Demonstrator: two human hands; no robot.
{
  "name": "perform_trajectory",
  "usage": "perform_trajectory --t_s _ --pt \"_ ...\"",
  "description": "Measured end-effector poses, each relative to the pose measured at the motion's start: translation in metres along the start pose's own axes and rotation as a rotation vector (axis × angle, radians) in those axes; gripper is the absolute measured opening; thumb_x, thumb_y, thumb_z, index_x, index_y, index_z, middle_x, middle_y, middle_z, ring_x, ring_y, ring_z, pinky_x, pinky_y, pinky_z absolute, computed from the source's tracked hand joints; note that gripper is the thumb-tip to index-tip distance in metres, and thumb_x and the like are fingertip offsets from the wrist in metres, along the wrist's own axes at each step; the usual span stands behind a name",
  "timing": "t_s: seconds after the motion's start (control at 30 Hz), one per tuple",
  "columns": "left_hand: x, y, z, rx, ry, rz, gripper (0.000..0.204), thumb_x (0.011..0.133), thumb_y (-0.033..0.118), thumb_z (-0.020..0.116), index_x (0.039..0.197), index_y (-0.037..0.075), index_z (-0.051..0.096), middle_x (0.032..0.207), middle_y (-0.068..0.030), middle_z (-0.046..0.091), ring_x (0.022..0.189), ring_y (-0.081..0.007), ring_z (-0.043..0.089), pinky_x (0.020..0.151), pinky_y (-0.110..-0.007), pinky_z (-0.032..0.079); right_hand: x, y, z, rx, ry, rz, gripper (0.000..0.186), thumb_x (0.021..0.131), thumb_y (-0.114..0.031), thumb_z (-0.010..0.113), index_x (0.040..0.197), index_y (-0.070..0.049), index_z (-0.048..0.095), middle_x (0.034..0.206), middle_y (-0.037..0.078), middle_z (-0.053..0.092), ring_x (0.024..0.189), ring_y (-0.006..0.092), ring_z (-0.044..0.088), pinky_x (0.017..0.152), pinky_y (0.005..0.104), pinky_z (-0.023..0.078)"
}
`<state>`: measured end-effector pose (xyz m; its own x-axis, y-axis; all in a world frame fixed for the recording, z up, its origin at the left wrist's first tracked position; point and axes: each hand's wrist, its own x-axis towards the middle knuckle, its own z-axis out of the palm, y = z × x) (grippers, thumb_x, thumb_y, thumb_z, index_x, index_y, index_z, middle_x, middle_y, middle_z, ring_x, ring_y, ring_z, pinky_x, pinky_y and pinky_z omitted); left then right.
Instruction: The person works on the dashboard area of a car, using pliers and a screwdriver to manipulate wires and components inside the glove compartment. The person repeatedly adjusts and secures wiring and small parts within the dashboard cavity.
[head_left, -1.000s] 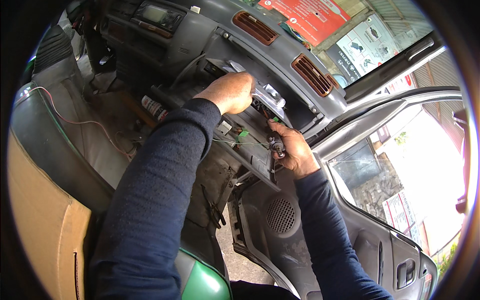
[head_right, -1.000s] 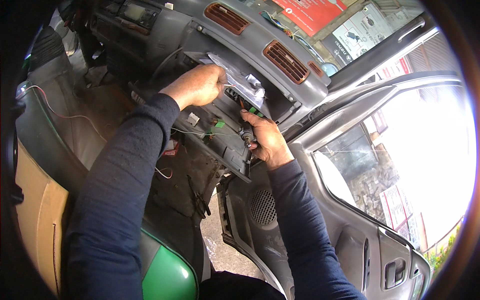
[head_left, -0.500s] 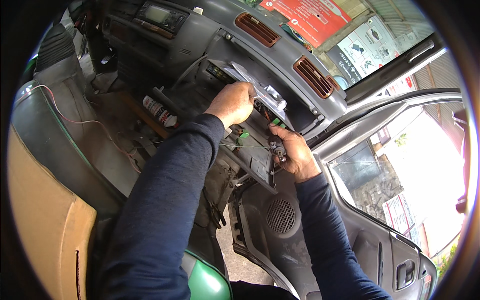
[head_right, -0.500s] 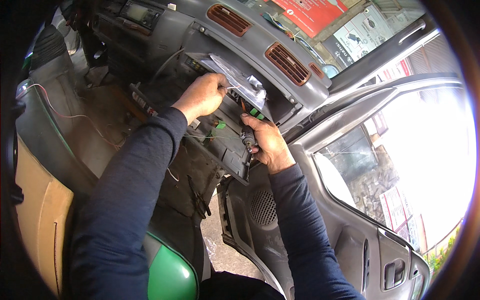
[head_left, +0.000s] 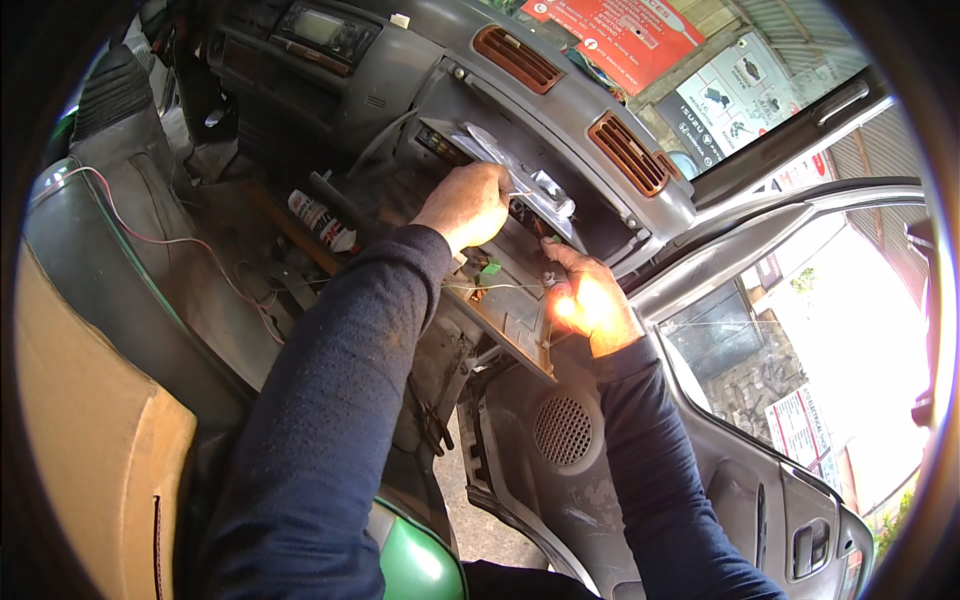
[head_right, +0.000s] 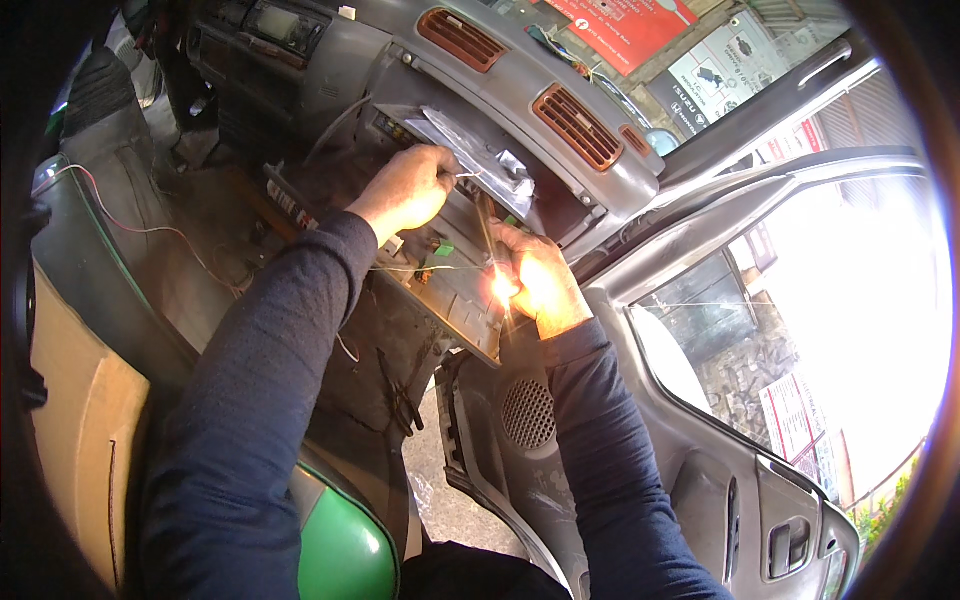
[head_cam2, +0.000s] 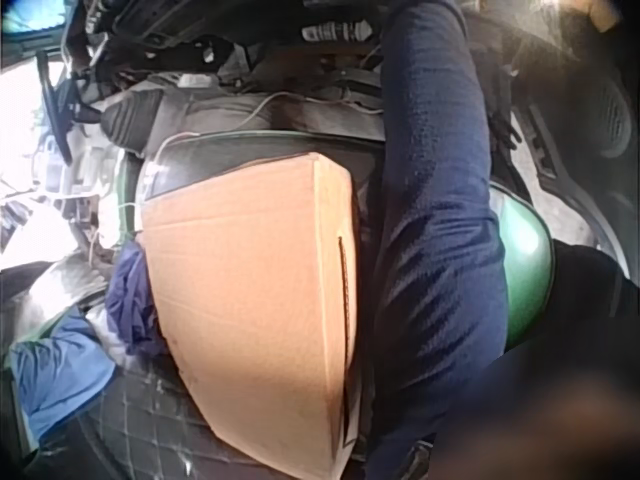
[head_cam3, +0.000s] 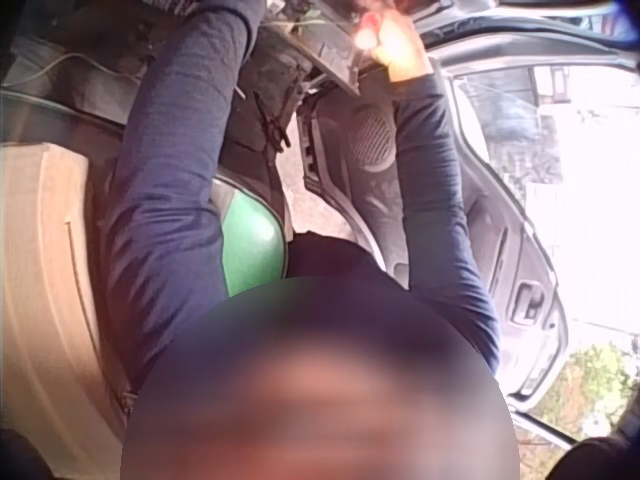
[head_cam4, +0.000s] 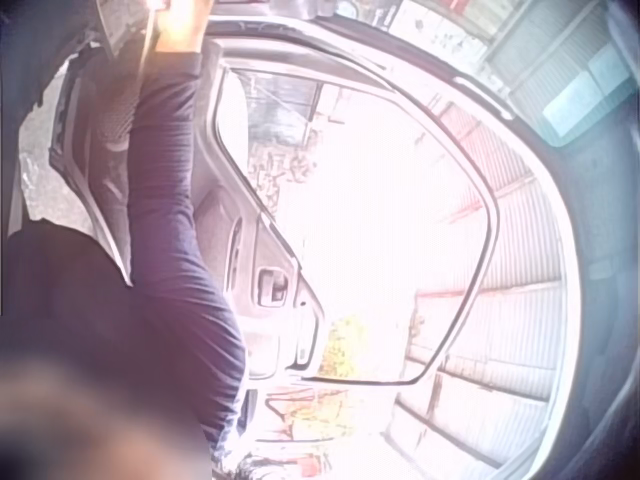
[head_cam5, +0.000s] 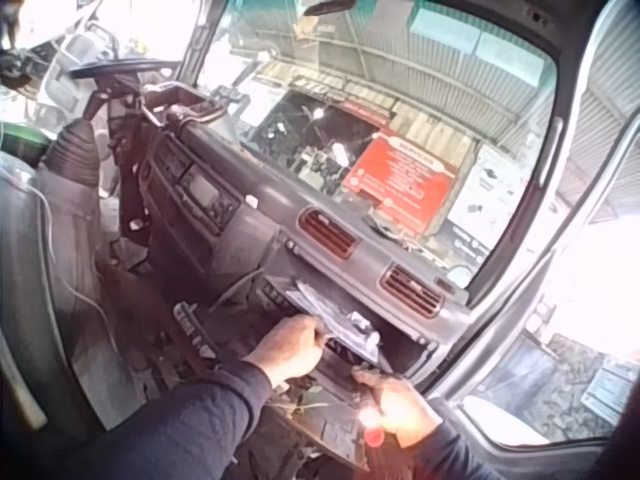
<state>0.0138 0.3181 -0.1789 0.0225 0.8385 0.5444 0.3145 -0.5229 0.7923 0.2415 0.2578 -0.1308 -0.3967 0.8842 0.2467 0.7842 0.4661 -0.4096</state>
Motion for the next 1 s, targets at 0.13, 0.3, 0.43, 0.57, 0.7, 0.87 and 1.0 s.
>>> perform_trajectory --t_s 0.13,0.3,0.43,0.57,0.7,0.87,1.0 --pt "0.0 0.0 0.0 0.034 -0.064 0.012 0.024 0.094 0.017 0.068 0.11 0.0 0.074 0.108 -0.0238 0.073 0.107 -0.0381 0.07 0.095 -0.044 0.053 0.002 -0.007 0.009 0.426 0.045 0.171 0.047 0.097 -0.039 0.066 0.116 0.003 0.066 0.081 0.013 0.069 0.062 0.027 0.067 0.055 0.0348 0.054" --pt "0.002 0.0 0.001 0.157 -0.123 -0.076 0.024 0.093 0.018 0.07 0.111 0.003 0.076 0.11 -0.0198 0.075 0.107 -0.0353 0.071 0.096 -0.042 0.054 -0.004 -0.021 0.021 0.955 0.096 0.521 0.02 0.098 -0.021 0.072 0.103 -0.003 0.066 0.073 0.003 0.063 0.043 0.0104 0.053 0.032 0.0242 0.041" --pt "0.003 0.0 0.001 0.184 -0.141 -0.073 0.024 0.093 0.019 0.07 0.111 0.005 0.077 0.111 -0.0185 0.075 0.109 -0.0342 0.071 0.096 -0.041 0.054 -0.006 -0.025 0.024 0.883 0.143 0.558 0.023 0.099 -0.016 0.068 0.113 0.003 0.069 0.088 0.004 0.067 0.047 0.008 0.052 0.034 0.0234 0.031" --pt "0.002 0.001 0.0 0.163 -0.167 -0.066 0.024 0.093 0.018 0.07 0.111 0.005 0.077 0.111 -0.0185 0.075 0.109 -0.0339 0.071 0.096 -0.041 0.054 -0.004 -0.022 0.021 0.866 0.132 0.523 0.025 0.099 -0.017 0.069 0.114 0.003 0.069 0.088 0.004 0.067 0.05 0.0075 0.053 0.035 0.023 0.031" --pt "0.002 0.001 0.001 0.175 -0.156 -0.058 0.023 0.094 0.018 0.07 0.111 0.005 0.077 0.109 -0.0185 0.075 0.107 -0.0341 0.071 0.095 -0.041 0.054 0.0 -0.02 0.02 0.884 0.139 0.538 0.025 0.098 -0.017 0.069 0.115 0.002 0.068 0.092 0.005 0.068 0.05 0.0074 0.053 0.034 0.0231 0.03" --pt "0.003 -0.001 0.002 0.153 -0.156 -0.052 0.022 0.093 0.018 0.07 0.109 0.004 0.077 0.106 -0.0186 0.075 0.104 -0.0343 0.072 0.093 -0.042 0.055 0.004 -0.022 0.022 0.911 0.156 0.56 0.022 0.098 -0.018 0.07 0.111 0.0 0.068 0.088 0.003 0.066 0.046 0.0073 0.053 0.032 0.0226 0.031" --pt "0.003 -0.001 0.003 0.145 -0.157 -0.033 0.022 0.092 0.018 0.071 0.108 0.004 0.077 0.106 -0.0187 0.075 0.104 -0.0343 0.072 0.093 -0.042 0.055 0.004 -0.025 0.017 0.931 0.144 0.587 0.017 0.098 -0.019 0.072 0.104 -0.005 0.066 0.073 -0.001 0.062 0.044 0.0073 0.054 0.03 0.0218 0.035"
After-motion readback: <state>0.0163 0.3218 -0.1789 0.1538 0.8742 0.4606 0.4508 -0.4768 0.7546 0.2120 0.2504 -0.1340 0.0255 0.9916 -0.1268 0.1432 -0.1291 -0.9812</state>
